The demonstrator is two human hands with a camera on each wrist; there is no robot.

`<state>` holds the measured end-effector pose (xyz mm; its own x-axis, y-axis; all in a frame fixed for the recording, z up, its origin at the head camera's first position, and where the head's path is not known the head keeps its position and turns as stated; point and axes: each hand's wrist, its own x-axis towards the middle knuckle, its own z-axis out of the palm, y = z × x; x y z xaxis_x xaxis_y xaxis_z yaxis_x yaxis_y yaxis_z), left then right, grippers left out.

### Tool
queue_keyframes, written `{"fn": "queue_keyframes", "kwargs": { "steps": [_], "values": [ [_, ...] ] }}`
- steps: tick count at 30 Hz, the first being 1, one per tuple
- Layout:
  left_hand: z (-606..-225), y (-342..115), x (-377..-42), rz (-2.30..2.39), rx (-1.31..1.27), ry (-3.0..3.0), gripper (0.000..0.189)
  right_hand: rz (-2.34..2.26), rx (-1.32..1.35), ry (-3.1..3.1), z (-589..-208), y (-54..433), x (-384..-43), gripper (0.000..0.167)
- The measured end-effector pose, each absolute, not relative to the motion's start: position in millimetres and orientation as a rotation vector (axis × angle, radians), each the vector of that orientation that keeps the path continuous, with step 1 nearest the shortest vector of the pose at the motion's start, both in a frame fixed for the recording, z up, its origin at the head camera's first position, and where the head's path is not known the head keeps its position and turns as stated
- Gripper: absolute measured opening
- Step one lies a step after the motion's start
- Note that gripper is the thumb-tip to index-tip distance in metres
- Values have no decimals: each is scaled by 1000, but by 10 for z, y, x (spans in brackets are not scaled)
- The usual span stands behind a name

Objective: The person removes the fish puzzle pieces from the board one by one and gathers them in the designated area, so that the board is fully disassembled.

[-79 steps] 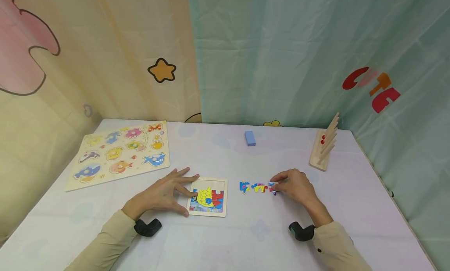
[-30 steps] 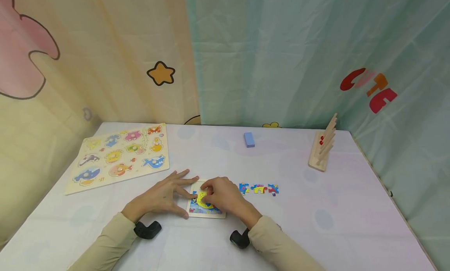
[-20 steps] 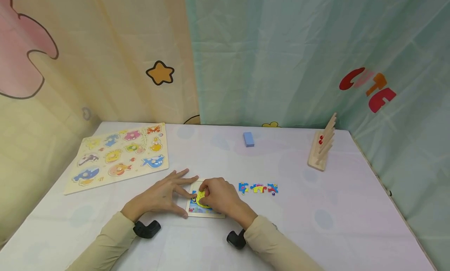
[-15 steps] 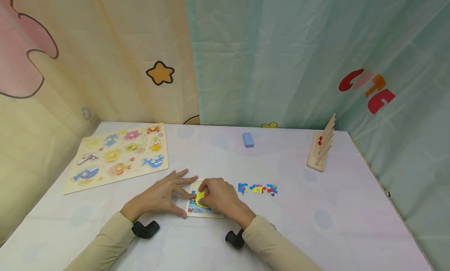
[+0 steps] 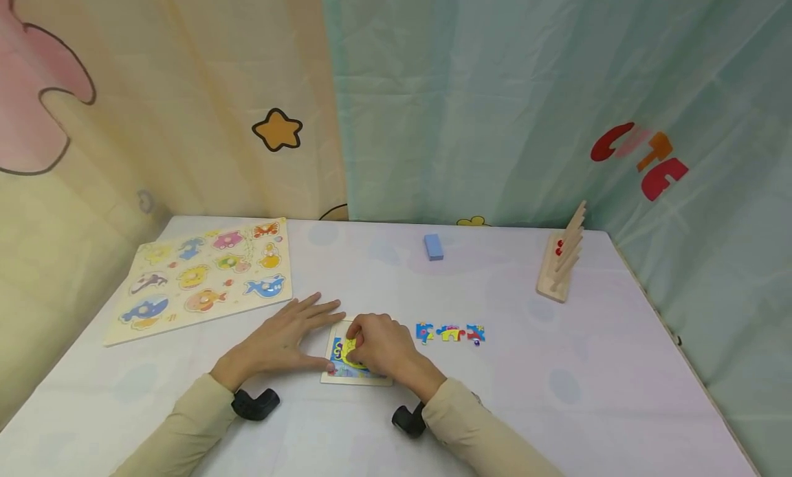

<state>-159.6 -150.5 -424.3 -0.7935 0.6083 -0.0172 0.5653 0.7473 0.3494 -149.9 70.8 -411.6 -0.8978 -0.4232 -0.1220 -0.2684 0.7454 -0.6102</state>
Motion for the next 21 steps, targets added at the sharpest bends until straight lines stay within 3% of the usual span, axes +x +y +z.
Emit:
{"fn": "queue_keyframes", "kwargs": {
  "steps": [21],
  "values": [
    [-4192, -1422, -1579, 478, 813, 2791, 84, -990, -645, 2641, -4120, 718, -1521, 27]
  ]
}}
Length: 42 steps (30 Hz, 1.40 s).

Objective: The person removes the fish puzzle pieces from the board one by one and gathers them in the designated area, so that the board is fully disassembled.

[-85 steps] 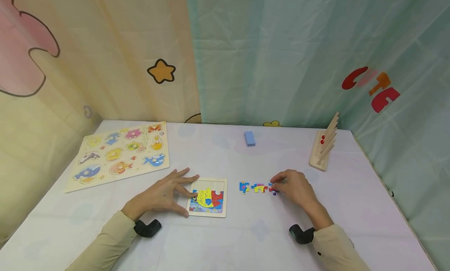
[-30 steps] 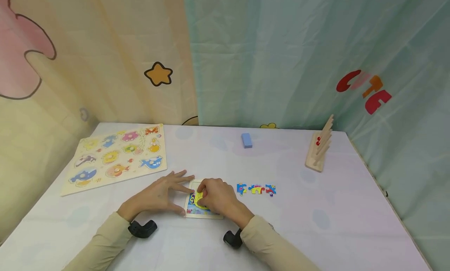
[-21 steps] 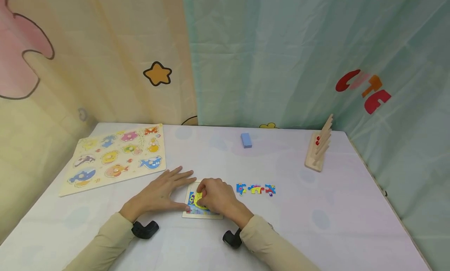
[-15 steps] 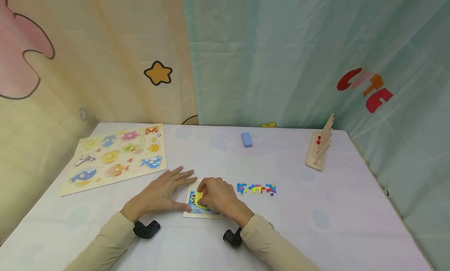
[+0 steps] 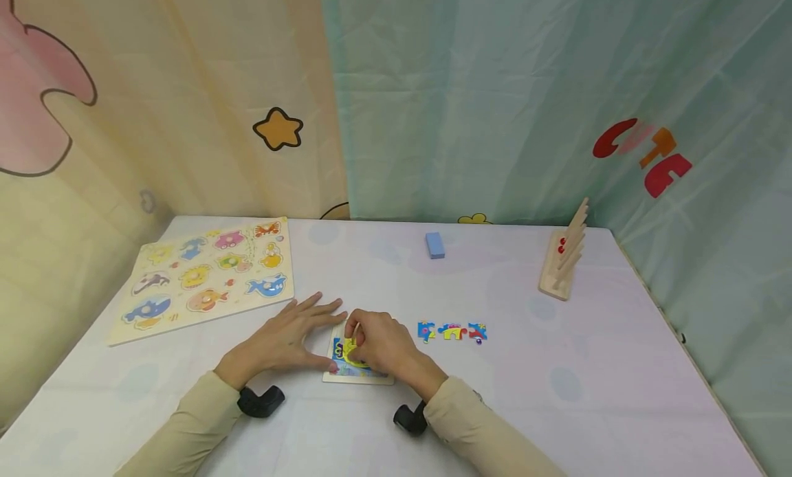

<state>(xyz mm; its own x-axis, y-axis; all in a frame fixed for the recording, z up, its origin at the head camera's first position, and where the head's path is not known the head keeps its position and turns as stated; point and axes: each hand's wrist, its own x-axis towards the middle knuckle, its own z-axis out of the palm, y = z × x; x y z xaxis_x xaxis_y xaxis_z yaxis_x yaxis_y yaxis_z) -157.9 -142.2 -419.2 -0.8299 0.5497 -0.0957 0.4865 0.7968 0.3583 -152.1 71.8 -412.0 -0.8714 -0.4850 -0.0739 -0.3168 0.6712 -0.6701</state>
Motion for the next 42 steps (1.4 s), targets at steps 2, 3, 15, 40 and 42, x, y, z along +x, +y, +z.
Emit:
{"fn": "queue_keyframes", "kwargs": {
  "steps": [2, 3, 15, 40, 42],
  "values": [
    [-4194, -1422, -1581, 484, 809, 2784, 84, -1012, -684, 2622, -4119, 724, -1514, 25],
    [-4192, -1421, -1582, 490, 809, 2781, 84, -1019, -703, 2614, -4118, 728, -1511, 24],
    [-4178, -1421, -1580, 500, 783, 2774, 85, -1139, -778, 2548, -4133, 741, -1530, 16],
    [-4168, -1401, -1563, 465, 758, 2783, 85, -1315, -379, 2460, -4167, 1486, -1435, 14],
    [-4163, -1397, -1562, 466, 754, 2782, 85, -1302, -349, 2468, -4172, 1567, -1411, 15]
  ]
}}
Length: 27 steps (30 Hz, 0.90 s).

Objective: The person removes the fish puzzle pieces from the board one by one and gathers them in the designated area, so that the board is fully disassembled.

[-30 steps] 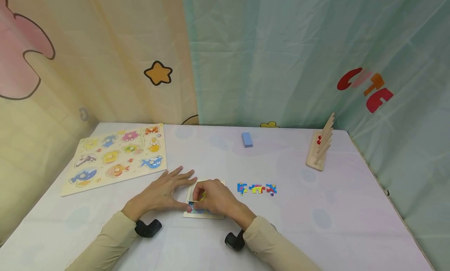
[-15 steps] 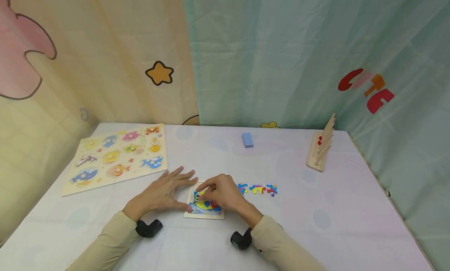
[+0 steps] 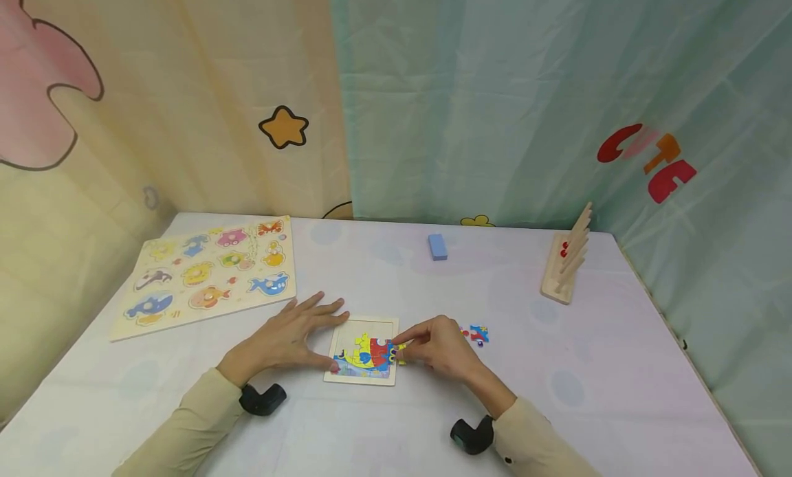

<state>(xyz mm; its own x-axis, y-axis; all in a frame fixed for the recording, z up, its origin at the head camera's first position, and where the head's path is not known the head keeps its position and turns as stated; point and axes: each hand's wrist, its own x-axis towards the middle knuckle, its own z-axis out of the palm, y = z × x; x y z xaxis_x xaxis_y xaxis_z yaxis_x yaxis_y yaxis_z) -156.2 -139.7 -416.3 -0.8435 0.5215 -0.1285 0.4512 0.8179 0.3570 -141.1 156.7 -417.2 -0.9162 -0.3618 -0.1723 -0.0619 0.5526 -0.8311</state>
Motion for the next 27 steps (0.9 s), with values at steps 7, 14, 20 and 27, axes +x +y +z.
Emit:
{"fn": "queue_keyframes", "kwargs": {
  "steps": [7, 14, 20, 27],
  "values": [
    [-4161, -1392, -1567, 468, 768, 2789, 85, -1308, -275, 2499, -4171, 1816, -1344, 16],
    [-4181, -1403, -1563, 468, 773, 2795, 86, -1274, -218, 2602, -4164, 1921, -1317, 15],
    [-4191, -1407, -1564, 471, 770, 2798, 85, -1209, -184, 2702, -4182, 1918, -1305, 14],
    [-4183, -1402, -1561, 480, 770, 2796, 85, -1199, -241, 2739, -4217, 1912, -1315, 13]
  ]
}}
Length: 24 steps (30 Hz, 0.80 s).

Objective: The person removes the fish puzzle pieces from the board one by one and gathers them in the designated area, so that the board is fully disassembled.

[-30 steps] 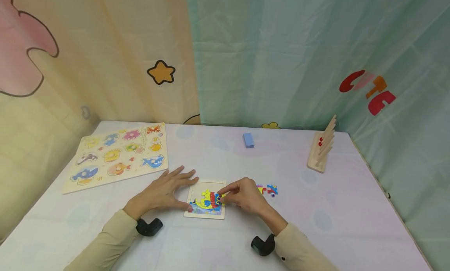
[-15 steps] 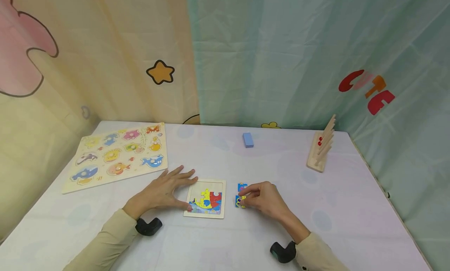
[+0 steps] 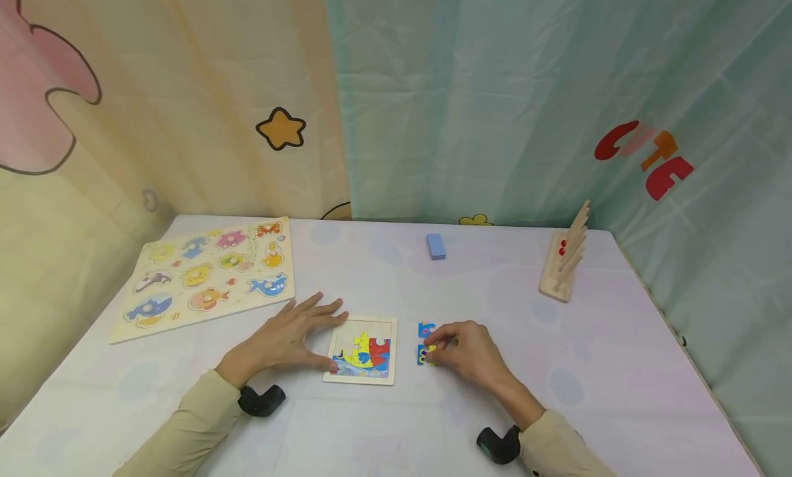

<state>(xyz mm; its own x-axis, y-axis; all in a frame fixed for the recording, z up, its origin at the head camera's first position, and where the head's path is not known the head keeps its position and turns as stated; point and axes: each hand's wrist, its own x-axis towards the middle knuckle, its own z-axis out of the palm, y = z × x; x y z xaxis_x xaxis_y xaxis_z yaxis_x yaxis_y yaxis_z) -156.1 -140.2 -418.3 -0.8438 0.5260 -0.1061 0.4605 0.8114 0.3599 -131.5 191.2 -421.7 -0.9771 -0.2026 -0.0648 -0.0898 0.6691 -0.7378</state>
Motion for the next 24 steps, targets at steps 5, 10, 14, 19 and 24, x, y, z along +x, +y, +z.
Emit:
{"fn": "queue_keyframes", "kwargs": {
  "steps": [5, 10, 14, 19, 24],
  "values": [
    [-4187, -1402, -1561, 476, 773, 2797, 85, -1176, -257, 2745, -4228, 1911, -1326, 12],
    [-4187, -1404, -1562, 480, 772, 2798, 84, -1173, -318, 2735, -4229, 1928, -1326, 11],
    [-4188, -1404, -1564, 485, 770, 2794, 85, -1167, -366, 2730, -4222, 1936, -1327, 9],
    [-4187, -1405, -1565, 487, 776, 2796, 85, -1164, -355, 2739, -4185, 1863, -1350, 3],
    [-4185, -1407, -1563, 485, 782, 2798, 84, -1156, -318, 2759, -4149, 1653, -1388, 6]
  ]
}}
